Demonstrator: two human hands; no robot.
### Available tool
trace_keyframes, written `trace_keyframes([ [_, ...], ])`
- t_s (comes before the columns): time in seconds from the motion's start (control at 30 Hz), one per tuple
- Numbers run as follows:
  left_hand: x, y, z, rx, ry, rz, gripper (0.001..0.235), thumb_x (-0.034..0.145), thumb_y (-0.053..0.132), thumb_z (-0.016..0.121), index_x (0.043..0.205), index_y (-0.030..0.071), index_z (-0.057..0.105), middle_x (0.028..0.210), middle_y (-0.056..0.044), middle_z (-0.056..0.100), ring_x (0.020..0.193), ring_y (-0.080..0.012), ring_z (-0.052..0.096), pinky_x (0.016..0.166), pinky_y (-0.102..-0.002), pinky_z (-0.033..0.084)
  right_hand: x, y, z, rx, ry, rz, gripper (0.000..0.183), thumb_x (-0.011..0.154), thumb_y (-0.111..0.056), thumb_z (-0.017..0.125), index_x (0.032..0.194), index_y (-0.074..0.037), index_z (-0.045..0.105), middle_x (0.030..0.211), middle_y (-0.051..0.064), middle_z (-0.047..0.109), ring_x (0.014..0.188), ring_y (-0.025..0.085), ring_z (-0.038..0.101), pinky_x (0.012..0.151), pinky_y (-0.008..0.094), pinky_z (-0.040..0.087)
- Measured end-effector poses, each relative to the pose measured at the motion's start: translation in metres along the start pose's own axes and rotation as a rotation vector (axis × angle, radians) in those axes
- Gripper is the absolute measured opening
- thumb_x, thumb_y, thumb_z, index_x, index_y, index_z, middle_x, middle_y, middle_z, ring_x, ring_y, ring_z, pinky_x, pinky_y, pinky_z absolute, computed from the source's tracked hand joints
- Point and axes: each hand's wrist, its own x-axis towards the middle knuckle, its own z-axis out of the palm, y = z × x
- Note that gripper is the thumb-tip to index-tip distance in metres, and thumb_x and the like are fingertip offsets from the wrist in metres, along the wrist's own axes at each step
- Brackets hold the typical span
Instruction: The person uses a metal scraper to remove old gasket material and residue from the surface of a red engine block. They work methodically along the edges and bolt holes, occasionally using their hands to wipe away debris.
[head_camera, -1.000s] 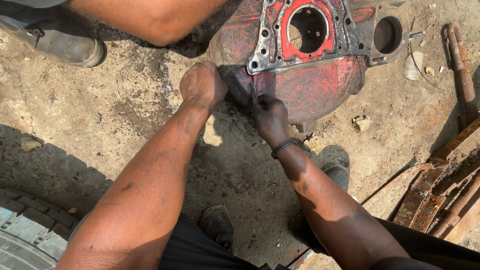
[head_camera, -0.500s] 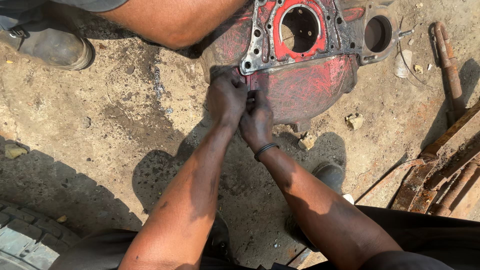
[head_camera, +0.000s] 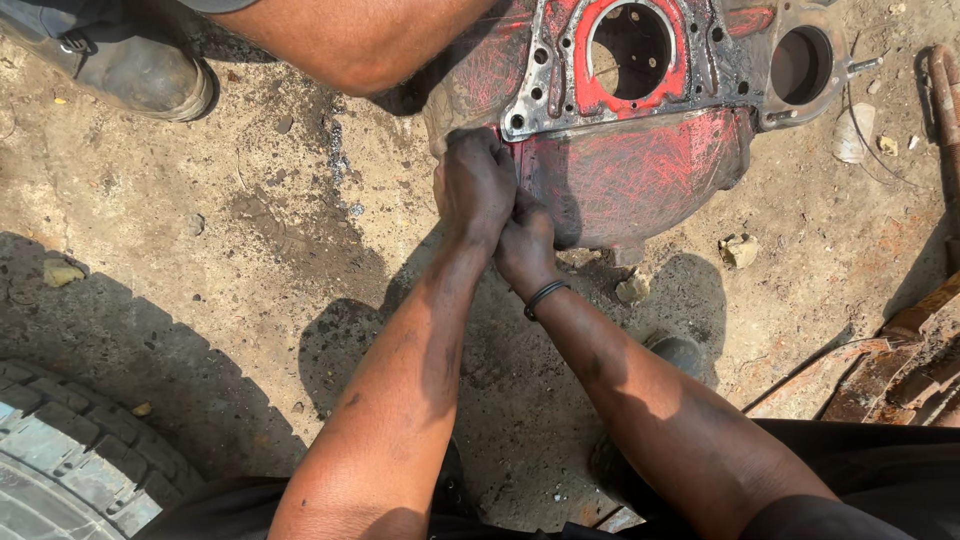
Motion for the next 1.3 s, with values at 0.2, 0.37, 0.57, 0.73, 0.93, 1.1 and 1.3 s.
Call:
trace_keyframes([
  [0.2, 0.011, -0.003, 0.002, 0.03, -0.04, -0.039, 0.01, 0.084, 0.009, 0.068, 0.076, 0.005, 0.072, 0.075, -0.016, 0.073, 0.067, -0.0302, 0.072, 0.065, -0.047, 0.055, 0.007, -0.002, -0.001, 0.164, 0.003, 0.257, 0.018, 0.097, -0.001, 0.055, 0.106, 0.006, 0.068, 0.088, 0.012, 0.072, 0.065, 0.016, 0.068, 0.054, 0.031, 0.057],
  [0.37, 0.011, 0.003, 0.004, 0.078, -0.025, -0.086, 0.009, 0.085, 0.007, 0.068, 0.079, 0.004, 0.074, 0.077, -0.017, 0.074, 0.067, -0.0322, 0.072, 0.064, -0.048, 0.055, 0.01, -0.011, -0.003, 0.24, -0.041, 0.278, 0.018, 0.098, 0.001, 0.053, 0.107, 0.006, 0.067, 0.085, 0.011, 0.071, 0.062, 0.015, 0.067, 0.051, 0.032, 0.055],
  [0.57, 0.011, 0.012, 0.005, 0.121, 0.008, -0.081, 0.01, 0.087, 0.004, 0.065, 0.092, 0.003, 0.073, 0.083, -0.018, 0.075, 0.072, -0.0313, 0.075, 0.064, -0.047, 0.057, 0.011, -0.024, -0.009, 0.105, -0.049, 0.278, 0.015, 0.1, -0.002, 0.055, 0.102, 0.006, 0.068, 0.083, 0.008, 0.071, 0.065, 0.013, 0.067, 0.054, 0.031, 0.056],
  [0.73, 0.016, 0.018, -0.015, 0.16, -0.121, 0.013, 0.01, 0.088, 0.001, 0.064, 0.091, 0.001, 0.073, 0.084, -0.021, 0.074, 0.079, -0.0354, 0.074, 0.072, -0.051, 0.055, 0.014, -0.033, -0.006, 0.114, -0.087, 0.359, 0.015, 0.098, 0.0, 0.053, 0.099, 0.007, 0.066, 0.074, 0.011, 0.067, 0.056, 0.016, 0.063, 0.049, 0.033, 0.054],
  [0.93, 0.015, 0.026, -0.025, 0.178, -0.143, 0.05, 0.005, 0.085, 0.005, 0.071, 0.085, 0.0, 0.072, 0.085, -0.024, 0.072, 0.082, -0.0385, 0.072, 0.074, -0.051, 0.055, 0.018, -0.027, -0.002, 0.192, -0.105, 0.343, 0.021, 0.089, 0.011, 0.05, 0.102, 0.005, 0.065, 0.075, 0.009, 0.069, 0.055, 0.014, 0.064, 0.049, 0.032, 0.055],
  [1.1, 0.019, 0.029, -0.027, 0.168, -0.206, -0.046, 0.006, 0.088, 0.006, 0.068, 0.086, 0.002, 0.073, 0.084, -0.021, 0.073, 0.079, -0.034, 0.075, 0.073, -0.05, 0.055, 0.025, -0.018, -0.001, 0.215, -0.106, 0.389, 0.019, 0.089, 0.011, 0.05, 0.101, 0.005, 0.065, 0.07, 0.011, 0.065, 0.051, 0.016, 0.062, 0.047, 0.033, 0.054],
  [1.3, 0.017, 0.025, -0.031, 0.195, -0.219, 0.019, 0.009, 0.082, 0.005, 0.072, 0.09, 0.003, 0.076, 0.087, -0.021, 0.074, 0.081, -0.0341, 0.073, 0.075, -0.049, 0.055, 0.019, -0.028, 0.002, 0.173, -0.05, 0.377, 0.017, 0.098, 0.002, 0.047, 0.1, 0.005, 0.064, 0.072, 0.009, 0.067, 0.054, 0.015, 0.064, 0.047, 0.032, 0.054],
])
